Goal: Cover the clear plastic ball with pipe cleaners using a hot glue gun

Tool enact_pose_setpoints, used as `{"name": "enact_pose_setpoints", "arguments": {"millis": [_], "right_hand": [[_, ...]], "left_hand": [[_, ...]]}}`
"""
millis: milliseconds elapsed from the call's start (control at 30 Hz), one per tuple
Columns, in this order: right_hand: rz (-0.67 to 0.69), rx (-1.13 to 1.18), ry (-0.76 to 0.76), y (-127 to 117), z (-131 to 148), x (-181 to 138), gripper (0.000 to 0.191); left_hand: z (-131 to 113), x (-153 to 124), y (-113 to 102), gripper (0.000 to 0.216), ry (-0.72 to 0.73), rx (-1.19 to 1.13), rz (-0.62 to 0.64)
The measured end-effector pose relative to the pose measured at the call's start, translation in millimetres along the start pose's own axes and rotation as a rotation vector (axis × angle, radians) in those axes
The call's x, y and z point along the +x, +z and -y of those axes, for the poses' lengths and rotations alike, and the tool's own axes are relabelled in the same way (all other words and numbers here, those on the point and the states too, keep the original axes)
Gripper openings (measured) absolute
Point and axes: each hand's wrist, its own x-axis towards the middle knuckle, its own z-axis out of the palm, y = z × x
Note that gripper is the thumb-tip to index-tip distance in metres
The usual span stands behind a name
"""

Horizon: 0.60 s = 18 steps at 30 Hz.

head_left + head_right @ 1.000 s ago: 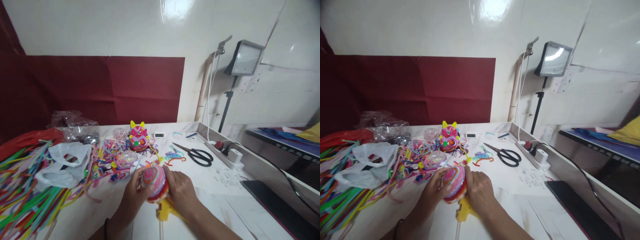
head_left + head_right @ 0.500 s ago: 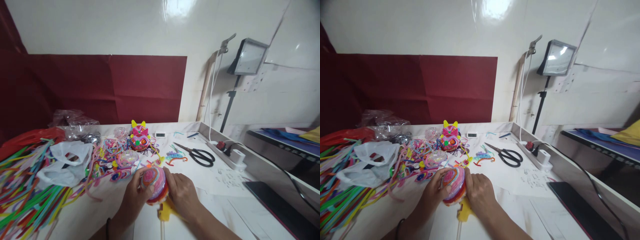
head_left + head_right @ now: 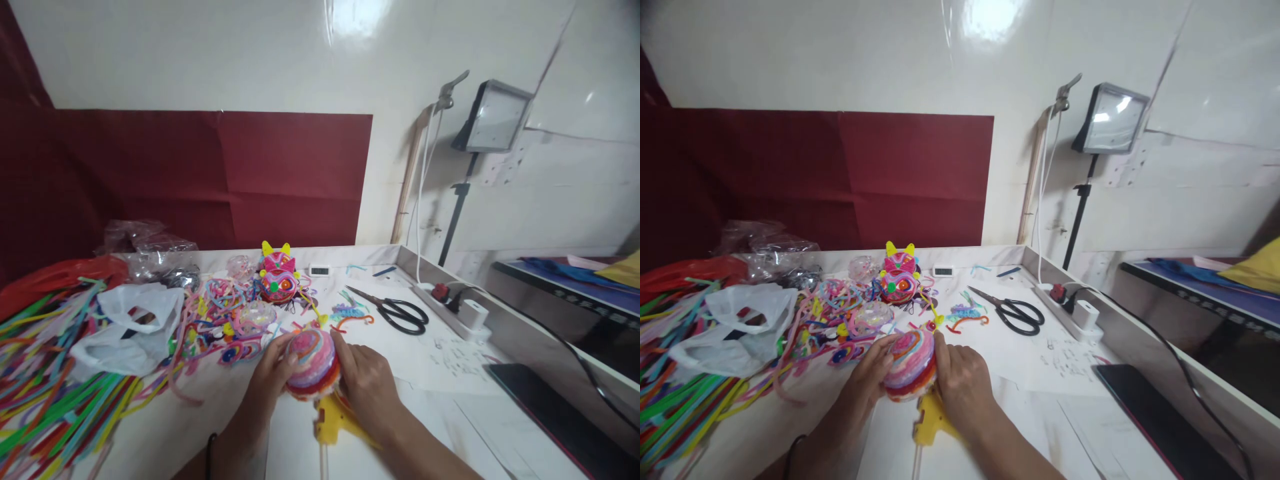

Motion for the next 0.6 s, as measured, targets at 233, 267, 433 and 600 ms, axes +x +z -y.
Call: {"name": "enact_pose_setpoints", "arguments": {"millis": [233, 267, 433, 600], "right_hand": [[-0.006, 0.018, 0.075, 3.3, -7.4, -2.7, 0.049], [-0.003, 0.023, 0.091, 3.4, -8.0, -2.9, 0.048], [0.042, 0.073, 0.202, 3.1, -8.4, -3.0, 0.038], [0.112, 0.159, 0.307, 2.6, -7.8, -3.7, 0.042]], "left_hand": [[-2.9, -3.1, 0.5, 0.055, -0.232, -0.194, -0.012], [-2.8, -2.7, 0.5, 0.053, -0.231, -0.194, -0.012], [-0.7, 0.9, 0.4, 0.051, -0.177, -0.134, -0.017], [-2.1, 3.9, -4.7, 0.055, -0.011, 0.004, -0.004]]}}
